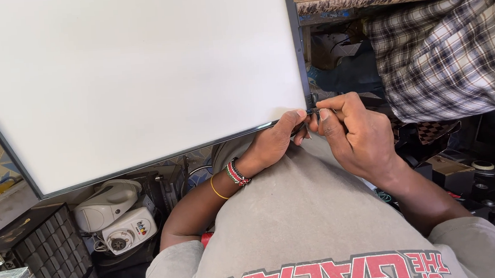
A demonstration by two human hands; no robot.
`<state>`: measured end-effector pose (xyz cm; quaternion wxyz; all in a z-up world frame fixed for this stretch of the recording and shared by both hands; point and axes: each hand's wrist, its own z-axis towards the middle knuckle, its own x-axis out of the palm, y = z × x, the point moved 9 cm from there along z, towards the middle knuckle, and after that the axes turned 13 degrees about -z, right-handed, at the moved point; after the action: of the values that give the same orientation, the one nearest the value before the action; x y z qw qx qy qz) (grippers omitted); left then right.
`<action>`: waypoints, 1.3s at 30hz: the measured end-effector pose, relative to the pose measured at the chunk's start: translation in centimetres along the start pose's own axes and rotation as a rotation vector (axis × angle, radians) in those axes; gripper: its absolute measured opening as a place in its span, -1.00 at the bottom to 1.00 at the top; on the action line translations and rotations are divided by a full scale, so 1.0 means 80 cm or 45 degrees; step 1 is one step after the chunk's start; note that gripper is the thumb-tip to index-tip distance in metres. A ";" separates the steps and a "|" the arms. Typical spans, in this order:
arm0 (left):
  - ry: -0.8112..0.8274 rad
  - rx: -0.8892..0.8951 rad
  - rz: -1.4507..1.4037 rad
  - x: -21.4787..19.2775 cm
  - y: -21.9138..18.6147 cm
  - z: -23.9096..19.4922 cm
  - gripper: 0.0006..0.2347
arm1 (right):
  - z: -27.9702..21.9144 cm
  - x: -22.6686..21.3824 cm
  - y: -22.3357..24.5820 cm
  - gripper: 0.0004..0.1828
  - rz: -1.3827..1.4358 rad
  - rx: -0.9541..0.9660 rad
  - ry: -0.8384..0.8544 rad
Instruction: The person holds a flat white panel with a black frame and uses a small metal tool to pry along the edge, removing a thin strip. They then use a knife to continue prying along the frame edge. The task appears to be disassembly or repair of an electronic panel.
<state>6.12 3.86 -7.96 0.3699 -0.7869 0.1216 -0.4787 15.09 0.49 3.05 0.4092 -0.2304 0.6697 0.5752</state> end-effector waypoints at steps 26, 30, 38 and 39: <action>-0.095 0.068 -0.015 -0.018 0.036 -0.001 -0.70 | 0.050 -0.001 0.017 -0.90 -0.031 0.011 0.507; -0.092 0.103 -0.121 -0.008 0.018 -0.007 -0.75 | 0.036 -0.017 0.000 -0.83 0.079 0.006 0.352; 0.054 -0.239 0.056 0.004 0.019 -0.005 -0.59 | 0.017 -0.032 -0.009 -0.70 -0.097 -0.282 0.062; 0.078 -0.200 -0.010 0.004 0.024 -0.005 -0.64 | 0.017 -0.029 -0.005 -0.72 -0.088 -0.378 0.074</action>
<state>6.27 2.18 -8.96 0.3013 -0.7990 0.1669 -0.4929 17.04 1.31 4.70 0.3708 -0.3277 0.5807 0.6465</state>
